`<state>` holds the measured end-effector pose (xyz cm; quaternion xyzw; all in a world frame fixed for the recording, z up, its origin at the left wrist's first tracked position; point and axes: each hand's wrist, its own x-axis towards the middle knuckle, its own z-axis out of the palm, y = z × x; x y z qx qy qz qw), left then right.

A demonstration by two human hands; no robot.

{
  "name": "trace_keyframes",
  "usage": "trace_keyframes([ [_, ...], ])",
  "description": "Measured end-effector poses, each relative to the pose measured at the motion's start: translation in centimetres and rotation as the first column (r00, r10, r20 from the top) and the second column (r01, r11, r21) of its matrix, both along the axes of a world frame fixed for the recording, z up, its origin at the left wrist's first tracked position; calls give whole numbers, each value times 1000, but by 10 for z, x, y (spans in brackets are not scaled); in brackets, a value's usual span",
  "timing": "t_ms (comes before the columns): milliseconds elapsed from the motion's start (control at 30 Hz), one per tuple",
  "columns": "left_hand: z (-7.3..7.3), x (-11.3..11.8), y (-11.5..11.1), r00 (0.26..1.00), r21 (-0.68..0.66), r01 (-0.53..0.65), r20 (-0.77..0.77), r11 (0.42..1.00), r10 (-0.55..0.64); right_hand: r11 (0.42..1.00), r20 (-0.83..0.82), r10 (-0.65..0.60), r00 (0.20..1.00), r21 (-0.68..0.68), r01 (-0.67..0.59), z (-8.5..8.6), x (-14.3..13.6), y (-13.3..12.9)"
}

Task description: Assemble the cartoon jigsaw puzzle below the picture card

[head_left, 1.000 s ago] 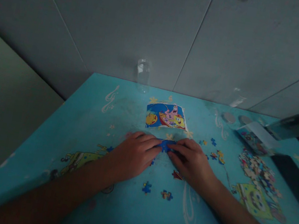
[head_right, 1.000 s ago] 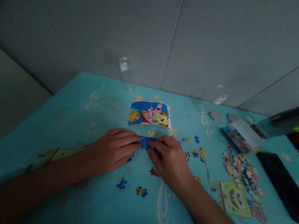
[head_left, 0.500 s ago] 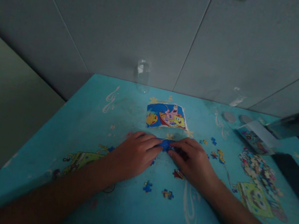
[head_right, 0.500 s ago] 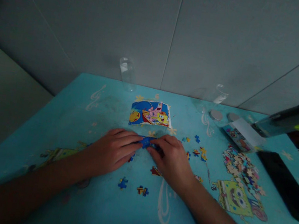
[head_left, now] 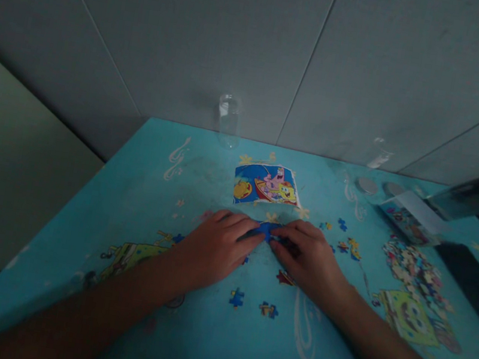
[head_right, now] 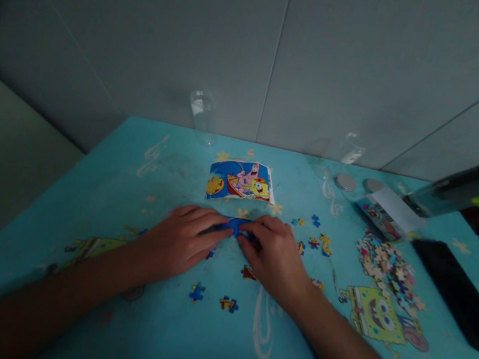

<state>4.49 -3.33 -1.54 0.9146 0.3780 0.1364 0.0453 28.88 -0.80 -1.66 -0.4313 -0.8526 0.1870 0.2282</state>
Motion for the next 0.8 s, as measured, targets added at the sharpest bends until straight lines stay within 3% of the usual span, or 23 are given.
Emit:
trace_keyframes([
  [800, -2, 1, -1, 1000, -13, -16, -19, 1000, 16, 1000, -12, -19, 1000, 11, 19, -4, -1, -1],
])
